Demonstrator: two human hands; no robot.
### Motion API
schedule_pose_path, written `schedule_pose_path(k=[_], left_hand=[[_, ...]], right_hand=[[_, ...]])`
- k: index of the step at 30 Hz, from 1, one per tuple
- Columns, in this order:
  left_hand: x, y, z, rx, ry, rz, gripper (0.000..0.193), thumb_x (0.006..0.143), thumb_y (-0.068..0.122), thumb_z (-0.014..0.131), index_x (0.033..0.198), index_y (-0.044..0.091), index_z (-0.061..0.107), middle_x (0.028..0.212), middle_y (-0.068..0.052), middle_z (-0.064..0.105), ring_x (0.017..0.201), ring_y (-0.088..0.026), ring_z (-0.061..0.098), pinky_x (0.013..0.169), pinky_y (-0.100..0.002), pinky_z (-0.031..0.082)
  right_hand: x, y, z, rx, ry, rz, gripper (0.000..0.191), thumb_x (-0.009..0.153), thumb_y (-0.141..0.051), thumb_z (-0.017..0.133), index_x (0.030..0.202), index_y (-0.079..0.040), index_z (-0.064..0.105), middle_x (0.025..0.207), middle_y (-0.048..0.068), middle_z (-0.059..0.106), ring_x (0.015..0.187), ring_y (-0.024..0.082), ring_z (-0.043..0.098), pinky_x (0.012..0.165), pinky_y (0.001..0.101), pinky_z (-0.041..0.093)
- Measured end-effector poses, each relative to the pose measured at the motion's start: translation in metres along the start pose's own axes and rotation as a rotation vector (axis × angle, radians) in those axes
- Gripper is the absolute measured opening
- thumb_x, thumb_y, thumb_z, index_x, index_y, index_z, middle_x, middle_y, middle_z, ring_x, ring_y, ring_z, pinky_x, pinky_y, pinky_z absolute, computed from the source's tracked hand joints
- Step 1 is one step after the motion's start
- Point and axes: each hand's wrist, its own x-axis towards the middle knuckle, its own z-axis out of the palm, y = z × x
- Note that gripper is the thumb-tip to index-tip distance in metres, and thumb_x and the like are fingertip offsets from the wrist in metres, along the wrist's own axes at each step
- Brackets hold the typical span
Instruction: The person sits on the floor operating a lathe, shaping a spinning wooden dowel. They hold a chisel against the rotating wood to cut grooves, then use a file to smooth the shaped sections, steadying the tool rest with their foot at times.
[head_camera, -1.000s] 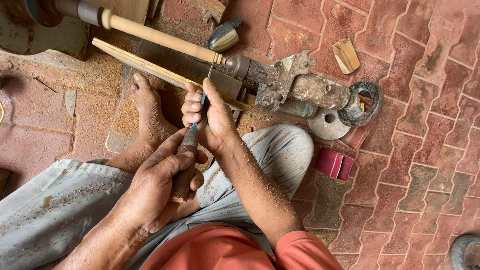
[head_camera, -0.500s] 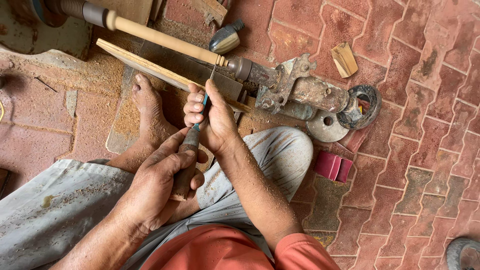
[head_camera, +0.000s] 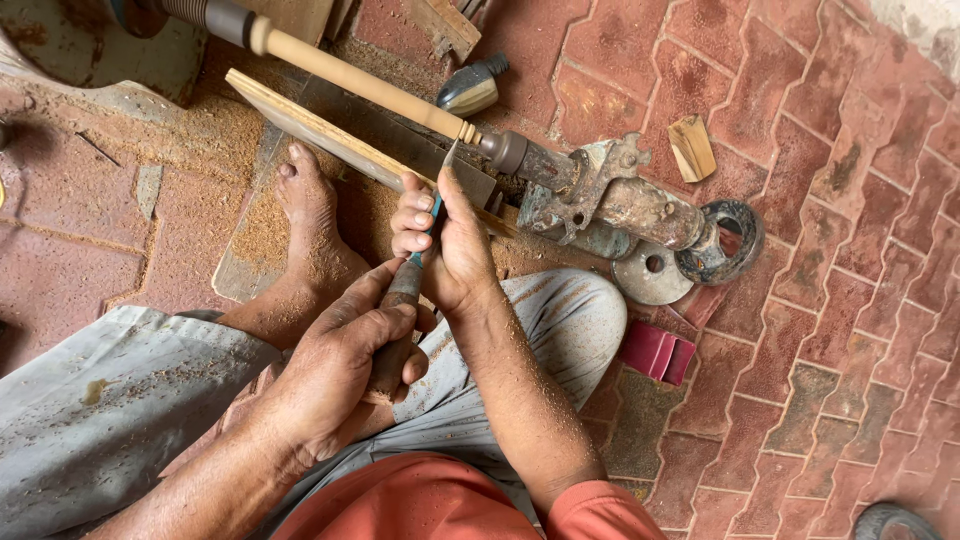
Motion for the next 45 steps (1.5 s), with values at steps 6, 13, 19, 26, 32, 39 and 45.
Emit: schedule_pose_path(k=[6, 13, 19, 26, 32, 39, 45], left_hand=[[0.001, 0.007, -0.003, -0.021, 0.010, 0.005, 0.066, 0.089, 0.007, 0.054, 0.154, 0.008, 0.042, 0.097, -0.009, 0.061, 0.057, -0.013, 0.058, 0.042, -0.024, 0.043], [0.000, 0.009, -0.002, -0.040, -0.003, 0.010, 0.061, 0.089, 0.007, 0.055, 0.150, 0.006, 0.044, 0.094, -0.008, 0.060, 0.054, -0.012, 0.058, 0.037, -0.023, 0.040], [0.001, 0.008, -0.003, -0.029, -0.009, 0.015, 0.058, 0.090, 0.008, 0.055, 0.147, 0.006, 0.045, 0.091, -0.008, 0.060, 0.054, -0.012, 0.057, 0.037, -0.023, 0.039], [0.002, 0.006, -0.005, -0.038, -0.018, 0.022, 0.050, 0.091, 0.005, 0.055, 0.140, 0.002, 0.049, 0.090, -0.008, 0.059, 0.054, -0.012, 0.056, 0.036, -0.023, 0.036], [0.003, 0.007, -0.003, -0.041, -0.030, 0.031, 0.050, 0.093, 0.005, 0.055, 0.142, 0.000, 0.048, 0.086, -0.011, 0.056, 0.053, -0.014, 0.055, 0.037, -0.024, 0.037], [0.001, 0.010, -0.003, -0.029, -0.025, 0.023, 0.055, 0.091, 0.006, 0.054, 0.145, 0.004, 0.046, 0.090, -0.008, 0.058, 0.054, -0.013, 0.056, 0.037, -0.023, 0.036], [0.002, 0.011, -0.004, -0.003, -0.024, 0.008, 0.059, 0.090, 0.005, 0.053, 0.148, 0.007, 0.044, 0.093, -0.009, 0.058, 0.056, -0.013, 0.057, 0.036, -0.023, 0.036]], right_hand=[[0.005, 0.001, 0.007, 0.025, 0.010, 0.017, 0.046, 0.107, -0.044, 0.059, 0.123, 0.000, 0.057, 0.085, -0.004, 0.048, 0.073, 0.008, 0.049, 0.057, 0.0205, 0.046], [0.006, 0.000, 0.011, 0.015, -0.002, 0.016, 0.047, 0.107, -0.043, 0.059, 0.123, 0.001, 0.057, 0.085, -0.003, 0.049, 0.073, 0.008, 0.050, 0.057, 0.0205, 0.047], [0.006, 0.001, 0.012, 0.005, 0.017, -0.002, 0.045, 0.107, -0.042, 0.059, 0.123, 0.000, 0.055, 0.085, -0.004, 0.049, 0.073, 0.007, 0.050, 0.057, 0.0201, 0.048], [0.006, 0.001, 0.013, -0.009, 0.023, -0.008, 0.046, 0.108, -0.043, 0.058, 0.124, 0.000, 0.054, 0.084, -0.003, 0.049, 0.072, 0.007, 0.050, 0.056, 0.0198, 0.048], [0.007, 0.000, 0.015, 0.021, 0.021, 0.014, 0.047, 0.107, -0.044, 0.058, 0.123, 0.000, 0.054, 0.084, -0.003, 0.048, 0.072, 0.008, 0.050, 0.056, 0.0201, 0.048], [0.007, 0.002, 0.015, 0.017, 0.019, 0.007, 0.047, 0.107, -0.044, 0.059, 0.123, 0.000, 0.055, 0.084, -0.002, 0.049, 0.071, 0.008, 0.049, 0.056, 0.0200, 0.047], [0.007, 0.002, 0.013, 0.028, 0.016, 0.014, 0.046, 0.107, -0.043, 0.059, 0.123, 0.000, 0.055, 0.085, -0.002, 0.049, 0.072, 0.008, 0.050, 0.056, 0.0203, 0.047]])
